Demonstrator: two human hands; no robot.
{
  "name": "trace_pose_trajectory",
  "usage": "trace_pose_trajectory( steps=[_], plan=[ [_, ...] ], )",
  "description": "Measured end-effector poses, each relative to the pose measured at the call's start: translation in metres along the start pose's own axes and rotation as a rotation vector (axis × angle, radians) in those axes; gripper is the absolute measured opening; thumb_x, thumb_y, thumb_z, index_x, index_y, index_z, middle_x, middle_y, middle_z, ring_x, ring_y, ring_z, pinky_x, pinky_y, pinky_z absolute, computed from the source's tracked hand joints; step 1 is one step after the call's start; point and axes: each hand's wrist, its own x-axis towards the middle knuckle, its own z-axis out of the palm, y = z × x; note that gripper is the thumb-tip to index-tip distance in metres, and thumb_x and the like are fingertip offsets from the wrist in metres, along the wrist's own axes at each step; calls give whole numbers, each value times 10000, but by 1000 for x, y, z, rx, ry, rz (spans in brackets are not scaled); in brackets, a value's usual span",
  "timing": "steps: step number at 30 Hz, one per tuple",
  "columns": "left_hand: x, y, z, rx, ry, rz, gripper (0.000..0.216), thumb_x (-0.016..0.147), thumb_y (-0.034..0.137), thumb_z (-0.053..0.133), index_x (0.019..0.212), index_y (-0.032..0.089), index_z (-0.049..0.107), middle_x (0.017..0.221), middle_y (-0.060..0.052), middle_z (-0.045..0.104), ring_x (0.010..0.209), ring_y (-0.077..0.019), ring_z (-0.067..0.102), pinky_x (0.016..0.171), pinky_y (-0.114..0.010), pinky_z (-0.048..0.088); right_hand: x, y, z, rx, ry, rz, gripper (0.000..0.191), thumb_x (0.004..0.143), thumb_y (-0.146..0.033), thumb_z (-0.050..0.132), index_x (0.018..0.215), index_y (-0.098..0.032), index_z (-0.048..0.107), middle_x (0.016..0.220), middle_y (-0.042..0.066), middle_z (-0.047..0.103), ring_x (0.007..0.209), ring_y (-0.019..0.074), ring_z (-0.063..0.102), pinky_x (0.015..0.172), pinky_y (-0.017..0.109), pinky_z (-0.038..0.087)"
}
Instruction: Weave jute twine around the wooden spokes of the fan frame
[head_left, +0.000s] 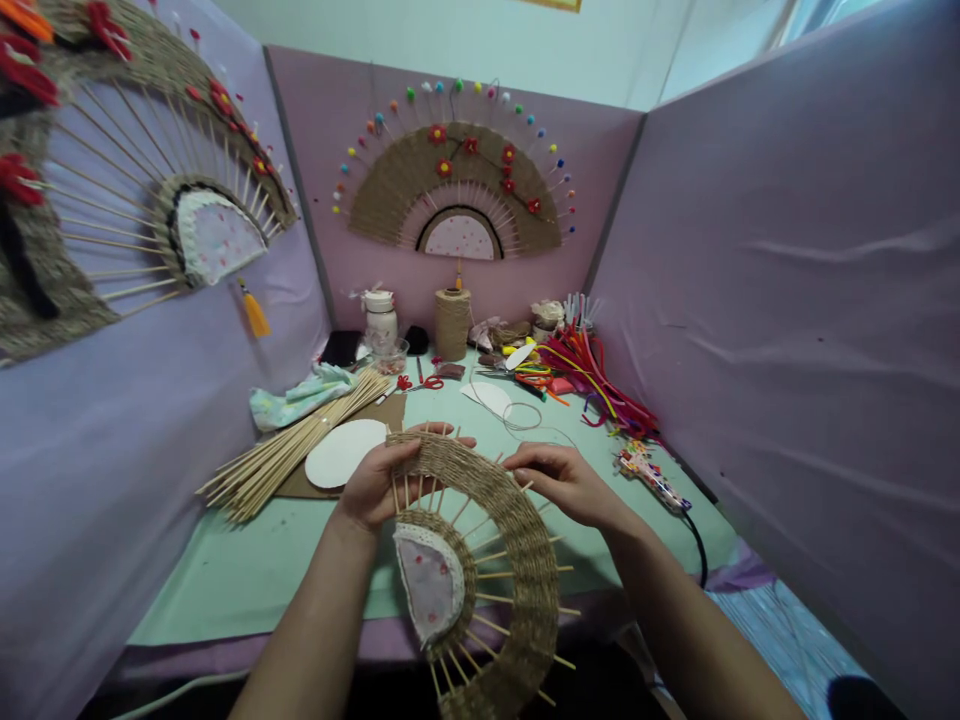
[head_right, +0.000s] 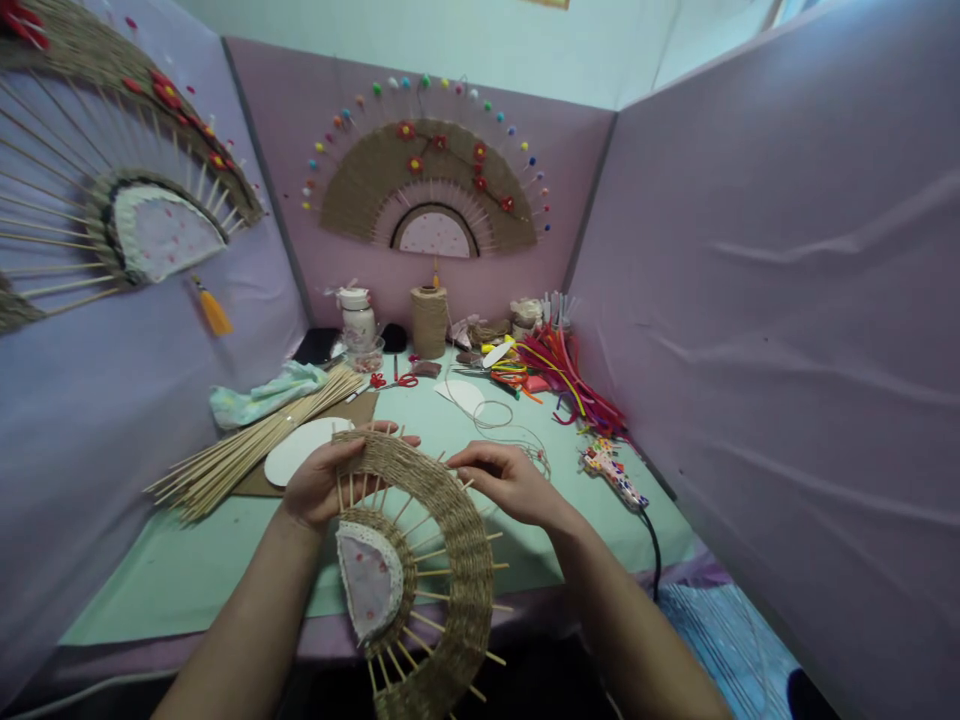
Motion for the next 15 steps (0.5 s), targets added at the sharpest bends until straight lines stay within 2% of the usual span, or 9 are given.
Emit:
trace_pose_trajectory(
  steps=[6,10,15],
  plan=[
    [2,-1,3,9,32,-27,284,902,190,426,1125,109,581,1170,-185,637,1077,-274,606,853,-374,495,-7,-19,-13,-206,13,-60,199,898,-262,499,968,-192,671,830,37,628,756,129,566,686,260,442],
    [2,1,5,7,49,-37,279,904,188,423,1118,111,585,1169,-187,637,1029,-264,631,841,-389,507,-11,-33,-6,-391,102,-157,156,895,-247,513,922,-186,654,814,47,614,762,140,559,684,273,441],
    [0,4,5,7,62,-31,286,899,178,424,1128,119,585,1210,-180,616,1043,-265,625,834,-392,515,-21,-26,3,-482,212,-260,142,890,-213,511,930,-196,647,861,74,599,826,169,561,742,312,463]
  ],
)
